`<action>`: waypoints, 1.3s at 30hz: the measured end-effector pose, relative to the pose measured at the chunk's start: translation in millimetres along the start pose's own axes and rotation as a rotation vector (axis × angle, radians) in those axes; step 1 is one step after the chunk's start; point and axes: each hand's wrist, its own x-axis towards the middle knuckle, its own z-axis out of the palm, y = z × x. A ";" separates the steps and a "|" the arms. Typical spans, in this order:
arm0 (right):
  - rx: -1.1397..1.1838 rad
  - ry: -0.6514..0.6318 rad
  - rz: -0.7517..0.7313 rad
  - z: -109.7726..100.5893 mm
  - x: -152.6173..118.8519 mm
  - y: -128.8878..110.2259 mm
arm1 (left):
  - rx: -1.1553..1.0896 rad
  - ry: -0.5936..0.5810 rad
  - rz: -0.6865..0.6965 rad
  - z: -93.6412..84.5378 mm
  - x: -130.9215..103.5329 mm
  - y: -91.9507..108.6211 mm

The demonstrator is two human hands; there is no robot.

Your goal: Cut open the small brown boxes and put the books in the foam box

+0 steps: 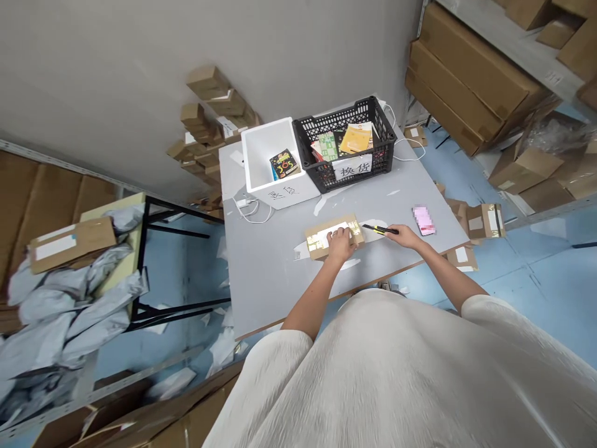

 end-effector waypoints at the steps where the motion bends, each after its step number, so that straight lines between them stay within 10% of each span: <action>1: 0.001 -0.004 0.001 1.1 3.6 0.3 | 0.007 0.003 -0.009 1.3 0.0 0.5; 20: -0.483 -0.291 -0.109 -17.5 68.3 -45.2 | -0.040 0.054 0.087 12.9 -14.5 -12.3; 39: -0.068 -0.366 0.047 -8.7 33.4 -27.3 | -0.059 0.084 0.086 12.0 -15.6 -9.8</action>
